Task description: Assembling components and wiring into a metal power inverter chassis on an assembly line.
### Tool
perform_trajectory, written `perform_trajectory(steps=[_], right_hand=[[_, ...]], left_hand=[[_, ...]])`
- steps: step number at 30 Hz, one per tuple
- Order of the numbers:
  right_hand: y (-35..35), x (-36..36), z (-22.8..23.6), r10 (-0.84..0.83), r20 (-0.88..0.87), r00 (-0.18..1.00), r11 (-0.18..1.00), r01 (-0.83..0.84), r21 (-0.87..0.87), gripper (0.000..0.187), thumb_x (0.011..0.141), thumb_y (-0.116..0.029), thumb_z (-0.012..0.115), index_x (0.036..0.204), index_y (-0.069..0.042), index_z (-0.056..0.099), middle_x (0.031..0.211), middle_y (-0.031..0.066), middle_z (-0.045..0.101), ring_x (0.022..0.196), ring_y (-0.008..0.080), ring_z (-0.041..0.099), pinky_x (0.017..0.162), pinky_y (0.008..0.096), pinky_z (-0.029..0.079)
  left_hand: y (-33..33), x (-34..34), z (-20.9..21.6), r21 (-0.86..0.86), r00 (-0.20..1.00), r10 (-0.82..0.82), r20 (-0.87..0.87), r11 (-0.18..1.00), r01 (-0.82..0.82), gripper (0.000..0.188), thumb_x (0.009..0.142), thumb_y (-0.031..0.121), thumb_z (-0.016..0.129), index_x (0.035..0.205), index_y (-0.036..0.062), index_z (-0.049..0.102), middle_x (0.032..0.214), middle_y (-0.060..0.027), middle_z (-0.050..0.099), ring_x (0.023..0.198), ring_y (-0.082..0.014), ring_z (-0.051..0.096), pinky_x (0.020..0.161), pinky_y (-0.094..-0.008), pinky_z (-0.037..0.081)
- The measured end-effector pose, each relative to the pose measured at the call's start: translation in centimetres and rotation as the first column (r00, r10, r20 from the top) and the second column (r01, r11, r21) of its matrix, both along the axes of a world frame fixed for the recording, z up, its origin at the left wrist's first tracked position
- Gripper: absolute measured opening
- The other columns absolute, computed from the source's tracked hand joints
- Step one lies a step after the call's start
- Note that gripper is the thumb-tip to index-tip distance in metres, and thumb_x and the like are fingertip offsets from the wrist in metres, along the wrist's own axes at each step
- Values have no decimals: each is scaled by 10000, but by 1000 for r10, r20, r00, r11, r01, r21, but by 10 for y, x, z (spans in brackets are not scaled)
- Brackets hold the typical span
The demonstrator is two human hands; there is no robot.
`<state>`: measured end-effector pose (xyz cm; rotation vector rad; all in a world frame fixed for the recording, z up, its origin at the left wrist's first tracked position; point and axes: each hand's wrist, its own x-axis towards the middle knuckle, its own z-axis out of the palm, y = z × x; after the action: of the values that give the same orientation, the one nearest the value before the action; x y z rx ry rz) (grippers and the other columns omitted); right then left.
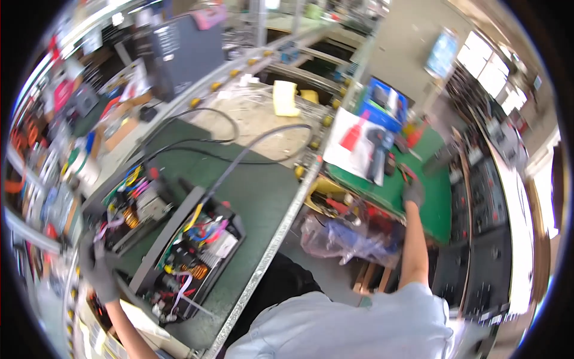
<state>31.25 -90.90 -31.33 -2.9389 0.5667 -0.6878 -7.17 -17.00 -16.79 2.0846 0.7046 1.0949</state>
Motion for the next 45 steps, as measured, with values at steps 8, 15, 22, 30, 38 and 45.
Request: perform_trajectory(steps=[8,15,22,30,38,45], right_hand=[[-19,-3,99,186,626,757,482,-626,613,385,925,-297,474,1115,18,588,922,114,631,815,227,586,723,354,471],[356,-125,252,808,583,82,193,-973,-131,365,924,-126,500,1254,28,499,1137,109,586,1014,193,553,904,307,432],[545,-202,272,823,269,-500,-395,-845,-362,505,679,-378,753,1033,-76,556,875,123,576,748,315,577,611,409,447],[617,-187,243,741,91,-665,-653,-746,-133,509,644,-314,779,1059,-108,568,895,102,557,800,293,582,694,391,466],[629,-124,248,933,-225,-281,-353,-836,-420,449,617,-319,791,973,-120,604,909,80,562,909,273,553,769,388,433],[644,-152,234,909,-328,-257,-405,-730,-550,461,668,-313,736,1076,-155,589,991,58,542,1023,225,518,898,375,378]], left_hand=[[-29,-10,60,168,993,-122,-5,978,121,261,834,130,597,1055,-7,614,948,-67,614,849,-123,592,743,-274,463],[-106,51,118,50,888,-457,54,889,454,815,670,388,778,1331,71,424,1110,-105,547,838,-162,565,746,-287,477],[-81,44,101,-158,772,-327,546,864,478,257,793,203,713,899,4,589,856,-74,542,747,-139,574,682,-289,467],[-21,0,74,44,855,-422,302,902,429,496,770,252,724,1162,15,534,963,-66,595,796,-115,590,726,-253,489],[38,7,23,220,949,-45,-313,968,119,415,777,68,631,1184,81,548,1070,-110,575,905,-226,624,810,-331,495],[41,39,-18,345,841,-35,-540,902,259,263,797,178,623,1059,168,636,1098,-69,576,905,-269,612,774,-388,500]])
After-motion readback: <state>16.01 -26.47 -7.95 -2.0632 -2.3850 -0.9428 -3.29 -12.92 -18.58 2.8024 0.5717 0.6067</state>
